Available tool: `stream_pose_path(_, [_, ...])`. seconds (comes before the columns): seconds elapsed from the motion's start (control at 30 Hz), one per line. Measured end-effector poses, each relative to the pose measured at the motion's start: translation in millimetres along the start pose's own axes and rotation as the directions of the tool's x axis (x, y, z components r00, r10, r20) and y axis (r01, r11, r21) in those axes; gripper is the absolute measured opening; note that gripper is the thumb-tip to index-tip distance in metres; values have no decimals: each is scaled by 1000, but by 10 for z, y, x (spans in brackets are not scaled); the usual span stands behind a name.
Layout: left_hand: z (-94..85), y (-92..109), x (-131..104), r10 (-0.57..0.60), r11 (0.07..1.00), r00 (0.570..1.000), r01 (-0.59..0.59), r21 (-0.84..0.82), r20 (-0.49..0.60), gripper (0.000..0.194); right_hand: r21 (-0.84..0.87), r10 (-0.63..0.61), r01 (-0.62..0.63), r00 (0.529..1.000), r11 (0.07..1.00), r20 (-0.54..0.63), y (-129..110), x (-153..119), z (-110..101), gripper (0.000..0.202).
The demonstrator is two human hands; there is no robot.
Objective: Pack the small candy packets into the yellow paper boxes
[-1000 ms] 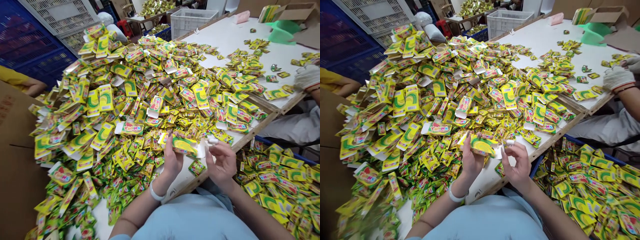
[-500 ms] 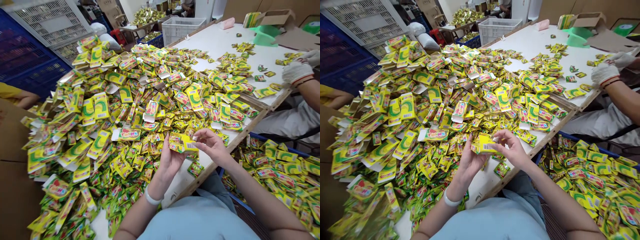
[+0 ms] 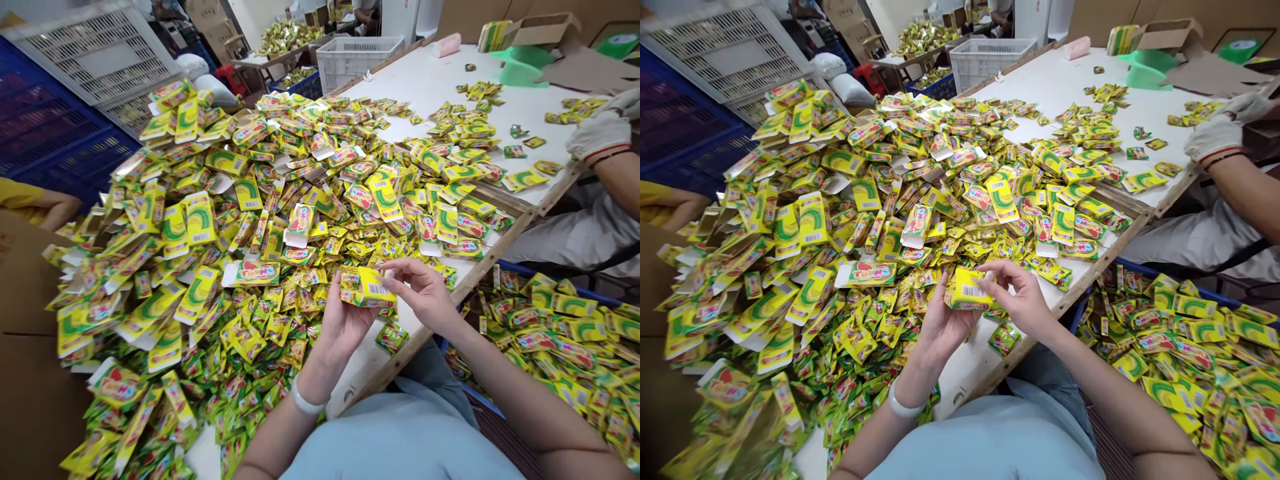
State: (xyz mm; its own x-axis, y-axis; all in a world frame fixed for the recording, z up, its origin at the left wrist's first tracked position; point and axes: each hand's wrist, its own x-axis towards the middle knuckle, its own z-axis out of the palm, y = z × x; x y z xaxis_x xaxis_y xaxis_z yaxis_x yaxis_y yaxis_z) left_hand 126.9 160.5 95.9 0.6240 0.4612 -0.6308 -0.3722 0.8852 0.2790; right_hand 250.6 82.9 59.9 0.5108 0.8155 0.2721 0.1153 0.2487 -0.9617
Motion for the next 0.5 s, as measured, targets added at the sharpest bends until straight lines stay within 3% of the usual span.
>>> stream_pose_path(0.07, [-6, -3, 2, 0, 1000, 1000, -1, 12, 24, 43, -80, -66, 64, 998, 995, -18, -30, 7, -8, 20])
stream_pose_path(0.17, [-14, 0, 11, 2, 1000, 1000, -2, 4, 28, 41, -235, -259, 263, 965, 936, 46, -76, 7, -39, 22])
stream_pose_path(0.27, [-12, 14, 19, -3, 999, 1000, 4, -35, 20, 37, -239, -367, 385, 923, 891, 118, -67, -37, -49, 29])
stream_pose_path(0.37, [2, 14, 4, -1, 999, 999, 3, -50, 42, 32, -90, -261, 264, 965, 960, 38, 15, -99, -11, 42])
stream_pose_path(0.5, [31, -38, -46, -7, 998, 999, 5, 60, 38, 27, 124, -20, 23, 999, 992, -25, 134, -123, 59, 38])
